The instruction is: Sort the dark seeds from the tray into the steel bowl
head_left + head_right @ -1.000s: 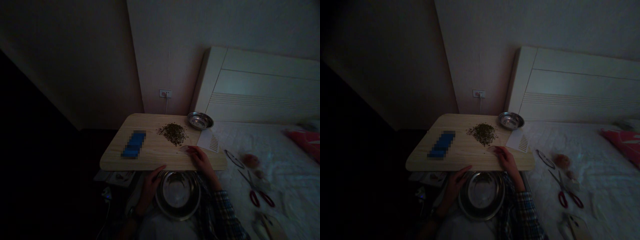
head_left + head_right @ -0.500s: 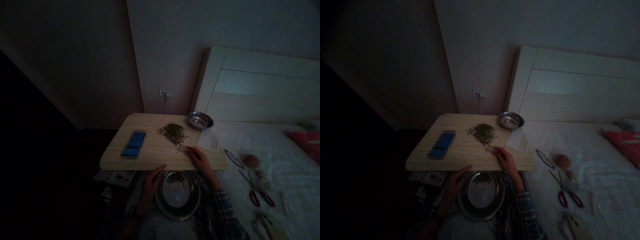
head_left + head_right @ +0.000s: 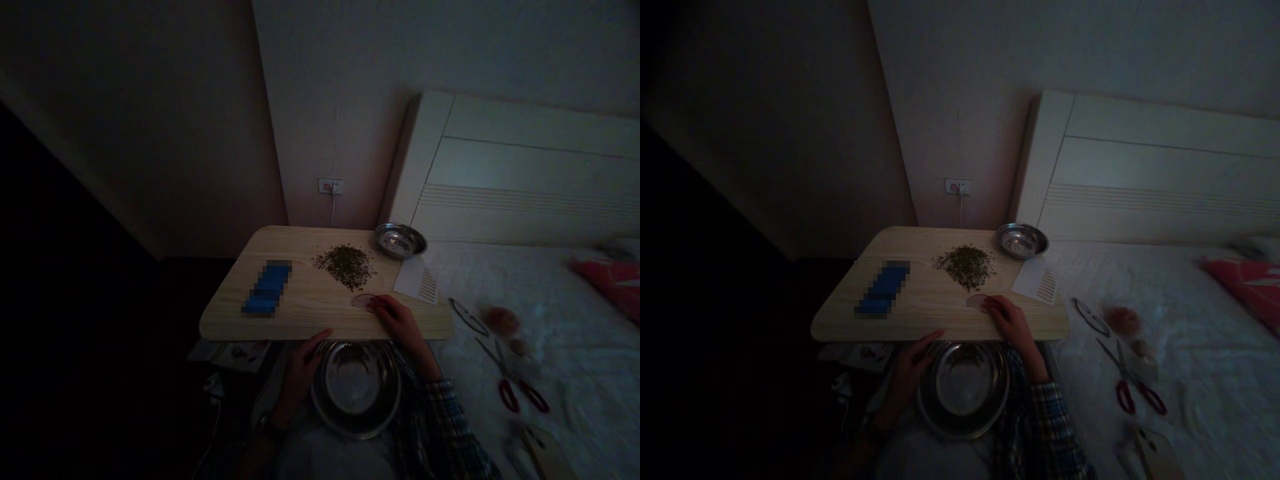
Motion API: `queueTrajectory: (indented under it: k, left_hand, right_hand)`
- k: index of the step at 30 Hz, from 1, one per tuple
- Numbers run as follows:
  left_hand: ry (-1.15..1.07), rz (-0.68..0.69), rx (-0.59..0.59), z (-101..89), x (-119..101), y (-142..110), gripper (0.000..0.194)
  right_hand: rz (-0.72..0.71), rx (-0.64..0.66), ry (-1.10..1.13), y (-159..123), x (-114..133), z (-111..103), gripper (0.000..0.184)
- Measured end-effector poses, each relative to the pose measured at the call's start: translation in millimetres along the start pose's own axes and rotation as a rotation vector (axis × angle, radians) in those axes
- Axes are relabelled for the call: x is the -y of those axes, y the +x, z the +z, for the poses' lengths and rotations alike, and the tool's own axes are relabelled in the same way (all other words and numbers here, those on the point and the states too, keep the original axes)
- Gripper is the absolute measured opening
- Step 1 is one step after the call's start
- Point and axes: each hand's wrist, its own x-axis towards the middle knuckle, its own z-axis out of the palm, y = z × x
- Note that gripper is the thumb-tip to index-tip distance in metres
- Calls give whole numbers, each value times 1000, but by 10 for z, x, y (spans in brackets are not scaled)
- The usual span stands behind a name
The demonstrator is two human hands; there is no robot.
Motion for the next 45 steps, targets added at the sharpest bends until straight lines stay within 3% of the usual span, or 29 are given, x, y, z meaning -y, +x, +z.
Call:
queueTrajectory:
  k: [36,45]
  left_hand:
    - [-23,-20,5,4,2,-16,37]
    - [-25,-21,-2,9,8,-12,36]
  right_hand:
    - [-23,227,43,-31,145,-64,24]
    - [22,281,202,-32,202,-71,24]
